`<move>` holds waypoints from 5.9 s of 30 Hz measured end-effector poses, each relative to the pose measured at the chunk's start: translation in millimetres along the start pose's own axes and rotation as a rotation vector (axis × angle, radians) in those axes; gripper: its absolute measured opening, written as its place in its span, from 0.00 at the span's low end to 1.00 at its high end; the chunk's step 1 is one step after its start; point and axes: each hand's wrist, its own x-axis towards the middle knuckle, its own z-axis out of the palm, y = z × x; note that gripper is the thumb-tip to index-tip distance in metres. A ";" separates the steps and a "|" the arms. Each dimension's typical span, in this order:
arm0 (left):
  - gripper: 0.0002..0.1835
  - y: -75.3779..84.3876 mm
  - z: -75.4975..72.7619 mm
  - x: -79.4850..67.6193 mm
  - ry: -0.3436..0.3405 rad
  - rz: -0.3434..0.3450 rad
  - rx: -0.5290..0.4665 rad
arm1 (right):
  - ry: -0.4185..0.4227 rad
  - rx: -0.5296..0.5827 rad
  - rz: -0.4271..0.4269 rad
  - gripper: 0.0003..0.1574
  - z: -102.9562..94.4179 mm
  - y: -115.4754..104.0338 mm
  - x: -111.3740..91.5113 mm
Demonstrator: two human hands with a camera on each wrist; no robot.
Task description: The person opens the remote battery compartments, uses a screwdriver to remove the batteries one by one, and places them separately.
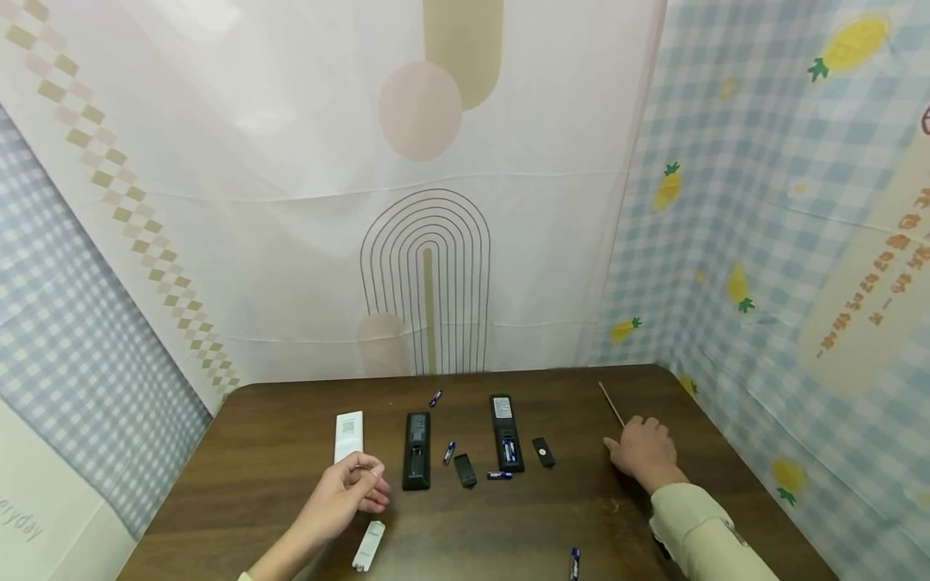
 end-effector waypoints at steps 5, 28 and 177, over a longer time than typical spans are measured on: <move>0.20 1.5 0.9 0.2 -0.008 -0.007 -0.003 | -0.102 0.040 -0.004 0.48 4.7 2.8 4.7; 0.22 5.2 6.5 6.6 -0.018 -0.029 -0.017 | -0.176 0.187 -0.029 0.49 3.9 35.9 10.1; 0.16 69.3 112.3 147.5 0.007 -0.038 -0.346 | 0.319 0.502 -0.289 0.14 -11.2 -94.1 -102.9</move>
